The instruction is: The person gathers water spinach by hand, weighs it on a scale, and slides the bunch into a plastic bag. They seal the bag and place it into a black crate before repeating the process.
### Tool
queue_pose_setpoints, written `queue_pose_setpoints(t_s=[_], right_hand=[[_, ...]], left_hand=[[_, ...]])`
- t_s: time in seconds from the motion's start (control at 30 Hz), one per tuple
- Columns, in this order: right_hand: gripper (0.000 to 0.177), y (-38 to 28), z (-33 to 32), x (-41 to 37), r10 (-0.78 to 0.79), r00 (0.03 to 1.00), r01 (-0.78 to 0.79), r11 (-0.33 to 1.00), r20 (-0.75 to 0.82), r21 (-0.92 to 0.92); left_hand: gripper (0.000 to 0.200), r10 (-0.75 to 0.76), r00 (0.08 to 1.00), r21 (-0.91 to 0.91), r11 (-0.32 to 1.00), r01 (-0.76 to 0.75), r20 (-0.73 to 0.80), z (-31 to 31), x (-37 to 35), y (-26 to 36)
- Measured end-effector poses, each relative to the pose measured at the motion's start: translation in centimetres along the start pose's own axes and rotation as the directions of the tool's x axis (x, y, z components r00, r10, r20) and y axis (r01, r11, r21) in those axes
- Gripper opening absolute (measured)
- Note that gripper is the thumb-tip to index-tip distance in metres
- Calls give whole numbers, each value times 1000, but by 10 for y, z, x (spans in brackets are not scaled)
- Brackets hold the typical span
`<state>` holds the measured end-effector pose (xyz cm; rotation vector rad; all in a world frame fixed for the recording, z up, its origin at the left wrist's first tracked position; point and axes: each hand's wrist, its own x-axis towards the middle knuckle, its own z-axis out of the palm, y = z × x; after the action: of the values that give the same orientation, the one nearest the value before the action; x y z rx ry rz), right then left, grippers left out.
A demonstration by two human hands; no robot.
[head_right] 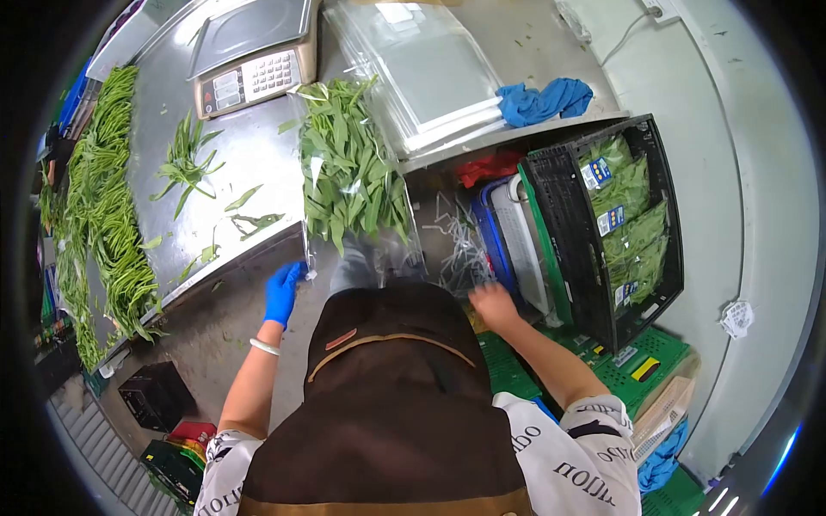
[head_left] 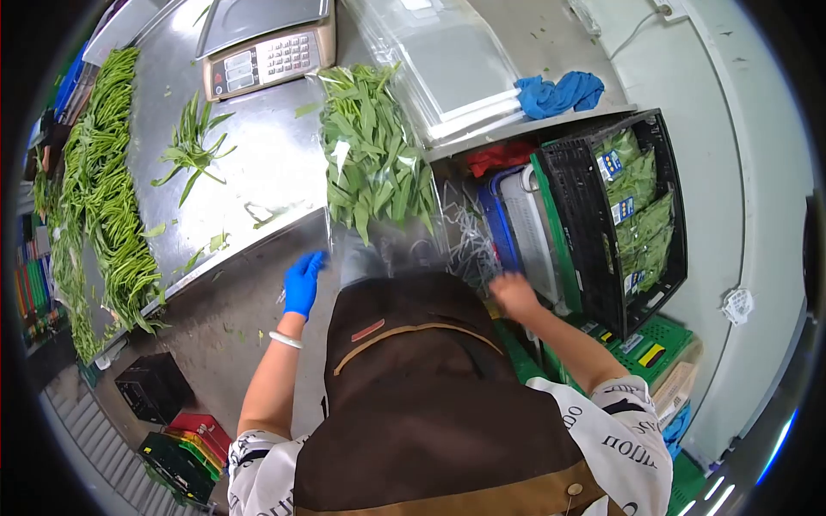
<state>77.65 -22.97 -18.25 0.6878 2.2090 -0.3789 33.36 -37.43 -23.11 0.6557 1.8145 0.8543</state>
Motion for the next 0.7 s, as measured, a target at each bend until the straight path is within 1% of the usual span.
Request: queue_pose_setpoints(t_s=[0.03,0.07,0.1,0.13,0.2,0.23,0.33,0.37,0.4,0.43,0.47,0.5,0.53,0.6,0.63,0.67,0.7], right_hand=[[43,-5,-31,9,37,928,15,991,-372,134],[40,-8,-61,20,122,715,72,967,-688,246],[36,-15,-90,34,96,647,69,981,-756,184],[32,-21,-111,49,65,575,62,991,-815,122],[28,-25,-124,79,-131,469,195,980,-873,-43],[26,-23,-128,91,-226,400,251,959,-888,-131],[22,-11,-132,110,-300,427,507,861,-853,-49],[14,-10,-136,110,-202,468,571,812,-861,120],[15,-7,-145,103,-99,598,575,744,-795,340],[16,-2,-155,94,-18,720,539,644,-693,543],[19,2,-161,89,35,827,466,516,-561,719],[26,5,-164,95,70,769,555,419,-635,718],[27,7,-165,104,95,817,523,295,-569,800],[29,6,-160,127,117,897,424,34,-425,905],[31,1,-153,138,134,913,402,-124,-386,907],[32,-2,-141,152,170,931,346,-123,-324,930],[33,-5,-132,159,195,941,308,-147,-278,940]], left_hand=[[37,242,965,280,938,-207,-97,0,-5,13],[41,495,861,548,756,-359,-120,0,-10,44],[46,716,695,769,479,-422,-65,3,-10,66],[50,724,687,805,370,-464,63,6,-8,72],[59,678,663,829,142,-542,318,8,-9,78],[54,669,614,791,63,-608,418,8,-7,82],[49,630,577,657,137,-742,520,-4,6,77],[35,656,590,603,250,-758,470,-12,5,90],[31,599,708,444,555,-704,375,-19,7,94],[28,493,814,228,792,-566,307,-26,10,96],[28,351,895,-18,933,-360,275,-31,12,100],[37,249,940,-57,968,-243,234,-32,11,122],[38,152,960,-85,987,-136,235,-33,20,124],[42,-37,968,-139,988,74,248,-34,39,124],[44,-133,982,-9,991,136,137,-31,58,101],[45,-155,972,-28,986,162,179,-27,73,82],[45,-199,969,-71,975,211,145,-20,78,73]])
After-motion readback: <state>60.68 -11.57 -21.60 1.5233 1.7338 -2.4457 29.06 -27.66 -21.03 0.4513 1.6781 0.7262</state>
